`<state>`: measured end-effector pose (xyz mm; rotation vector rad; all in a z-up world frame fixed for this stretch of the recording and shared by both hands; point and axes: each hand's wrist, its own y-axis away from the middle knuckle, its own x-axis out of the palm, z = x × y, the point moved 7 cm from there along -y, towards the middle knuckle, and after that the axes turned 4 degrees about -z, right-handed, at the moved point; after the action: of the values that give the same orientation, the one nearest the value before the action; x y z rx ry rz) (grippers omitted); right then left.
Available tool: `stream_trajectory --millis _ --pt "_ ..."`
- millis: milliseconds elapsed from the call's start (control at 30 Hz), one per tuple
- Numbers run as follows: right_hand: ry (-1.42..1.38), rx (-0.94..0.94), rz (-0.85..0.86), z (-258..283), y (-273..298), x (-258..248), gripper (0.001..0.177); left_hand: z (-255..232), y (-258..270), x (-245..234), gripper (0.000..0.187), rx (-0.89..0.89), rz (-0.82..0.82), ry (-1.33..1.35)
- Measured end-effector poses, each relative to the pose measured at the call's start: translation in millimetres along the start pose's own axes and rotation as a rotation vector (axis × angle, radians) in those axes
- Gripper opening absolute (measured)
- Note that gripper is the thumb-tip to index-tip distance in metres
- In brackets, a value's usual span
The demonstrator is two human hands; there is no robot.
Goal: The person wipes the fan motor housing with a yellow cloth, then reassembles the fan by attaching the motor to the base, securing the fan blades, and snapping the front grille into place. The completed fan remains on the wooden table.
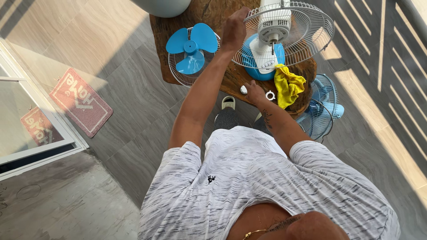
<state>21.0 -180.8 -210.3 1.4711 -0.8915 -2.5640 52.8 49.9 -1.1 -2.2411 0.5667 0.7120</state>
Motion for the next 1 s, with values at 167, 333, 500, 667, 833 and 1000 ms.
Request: stream_trajectory --millis 167,333,500,667,833,1000 --pt "0.115 -0.014 0.016 12 -23 31 0.061 -6 -1 -3 0.025 -0.011 0.034 0.023" --pt "0.17 -0.027 0.048 13 -30 49 0.044 -17 -2 -13 0.025 -0.026 0.03 0.067" --pt "0.137 -0.066 -0.081 9 -30 41 0.041 -25 -5 -21 0.019 -0.005 0.011 0.03" --pt "-0.32 0.069 -0.405 -14 -10 8 0.05 -23 -5 -24 0.021 -0.018 0.023 0.076" --pt "-0.659 0.144 -0.883 -18 55 -76 0.047 -30 -2 -31 0.022 -0.087 0.074 0.055" --pt "-0.867 0.098 -1.14 -5 121 -153 0.045 -38 -7 -36 0.019 -0.026 0.01 0.09"
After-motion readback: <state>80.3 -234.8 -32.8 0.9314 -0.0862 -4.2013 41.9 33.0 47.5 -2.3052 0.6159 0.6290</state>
